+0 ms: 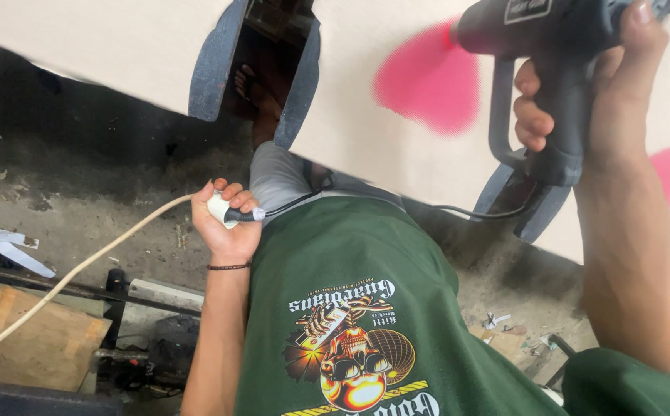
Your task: Using a handheld heat gun to dry screen-printed heart designs on fabric panels.
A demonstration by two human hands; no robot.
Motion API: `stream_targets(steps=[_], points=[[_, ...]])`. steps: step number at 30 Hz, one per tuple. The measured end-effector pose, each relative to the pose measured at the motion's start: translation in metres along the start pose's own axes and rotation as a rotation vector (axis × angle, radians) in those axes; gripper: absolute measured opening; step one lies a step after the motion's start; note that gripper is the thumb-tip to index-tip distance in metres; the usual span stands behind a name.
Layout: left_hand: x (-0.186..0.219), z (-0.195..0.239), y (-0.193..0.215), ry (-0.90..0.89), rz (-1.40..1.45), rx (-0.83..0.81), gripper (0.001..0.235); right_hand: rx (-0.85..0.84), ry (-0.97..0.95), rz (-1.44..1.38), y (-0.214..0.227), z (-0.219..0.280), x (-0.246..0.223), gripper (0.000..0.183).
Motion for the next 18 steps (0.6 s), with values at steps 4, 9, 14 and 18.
stream_targets(steps=[4, 9, 14, 18], points=[[-0.001, 0.000, 0.002, 0.007, 0.018, 0.009, 0.012, -0.113, -0.030, 0.028, -0.016, 0.006, 0.004, 0.088], [0.000, 0.001, 0.005, -0.003, 0.013, -0.007, 0.012, -0.018, 0.045, -0.015, -0.007, 0.000, -0.003, 0.073], [0.000, 0.002, 0.008, -0.010, 0.036, 0.000, 0.013, -0.149, 0.018, 0.057, -0.027, 0.007, 0.002, 0.088], [0.000, 0.003, 0.009, -0.014, 0.054, -0.011, 0.012, -0.050, 0.026, 0.023, -0.026, 0.006, -0.006, 0.071]])
Point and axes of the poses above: each hand's wrist, its own z-axis away from the middle knuckle, its own y-axis out of the back of the hand, x = y × z, the point moved 10 cm from there along -z, towards the middle knuckle, and after that the axes turned 13 degrees about -y, right-handed, at the moved point
